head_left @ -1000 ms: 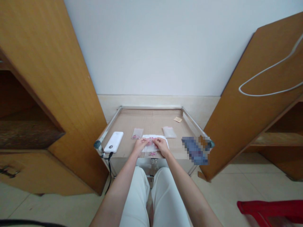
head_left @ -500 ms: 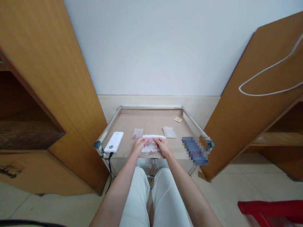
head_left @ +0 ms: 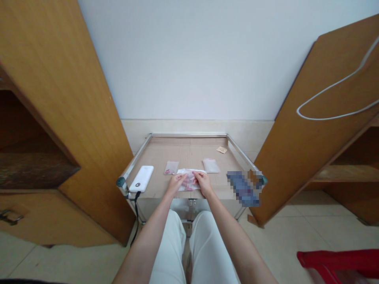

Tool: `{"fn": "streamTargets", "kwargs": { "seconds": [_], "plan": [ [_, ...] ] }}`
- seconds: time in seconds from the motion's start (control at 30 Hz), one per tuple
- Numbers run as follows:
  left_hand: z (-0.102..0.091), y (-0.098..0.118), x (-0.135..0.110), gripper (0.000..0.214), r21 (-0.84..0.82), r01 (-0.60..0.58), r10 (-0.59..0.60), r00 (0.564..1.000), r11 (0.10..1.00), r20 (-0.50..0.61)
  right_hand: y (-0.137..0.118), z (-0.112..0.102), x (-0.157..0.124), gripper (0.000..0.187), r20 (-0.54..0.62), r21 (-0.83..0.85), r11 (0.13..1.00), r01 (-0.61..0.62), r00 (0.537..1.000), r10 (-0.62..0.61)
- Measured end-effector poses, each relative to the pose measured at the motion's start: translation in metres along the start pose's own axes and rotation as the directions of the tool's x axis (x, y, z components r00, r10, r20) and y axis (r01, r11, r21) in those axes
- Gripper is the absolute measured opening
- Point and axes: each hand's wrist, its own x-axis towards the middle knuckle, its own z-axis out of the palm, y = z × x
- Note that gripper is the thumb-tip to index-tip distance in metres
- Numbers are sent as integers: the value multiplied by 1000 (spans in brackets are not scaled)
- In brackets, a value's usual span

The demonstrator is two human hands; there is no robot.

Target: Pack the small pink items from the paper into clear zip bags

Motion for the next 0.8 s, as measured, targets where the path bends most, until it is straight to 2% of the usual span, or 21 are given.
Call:
{"fn": "streamTargets", "kwargs": {
  "seconds": [0.13, 0.27, 0.4, 0.47, 0.6, 0.7, 0.8],
  "plan": [
    [-1, 6, -1, 37, 68, 15, -22, 993, 998, 114, 1, -1, 2, 31, -41, 61, 998, 6, 999, -3],
    [-5, 10, 1, 41, 136, 35, -70, 961, 990, 266, 4, -3, 6, 29, -114, 105, 993, 55, 993, -43],
    [-8, 11, 4, 37, 158, 14, -58, 958, 987, 280, 6, -4, 7, 27, -134, 136, 988, 68, 990, -50],
    [-8, 10, 4, 36, 163, 10, -51, 966, 987, 253, 4, -3, 7, 27, -127, 150, 986, 66, 991, -47],
    [-3, 8, 1, 41, 231, -20, -8, 993, 973, 119, 1, -1, 5, 28, -125, 184, 983, 24, 992, -1],
    [4, 6, -4, 37, 374, -134, 145, 989, 917, -1, -1, -1, 4, 29, -113, 199, 980, 9, 994, 14],
    [13, 5, -9, 39, 553, -204, 297, 951, 808, -82, -2, 0, 4, 30, -108, 190, 982, 21, 994, 0]
  ]
}}
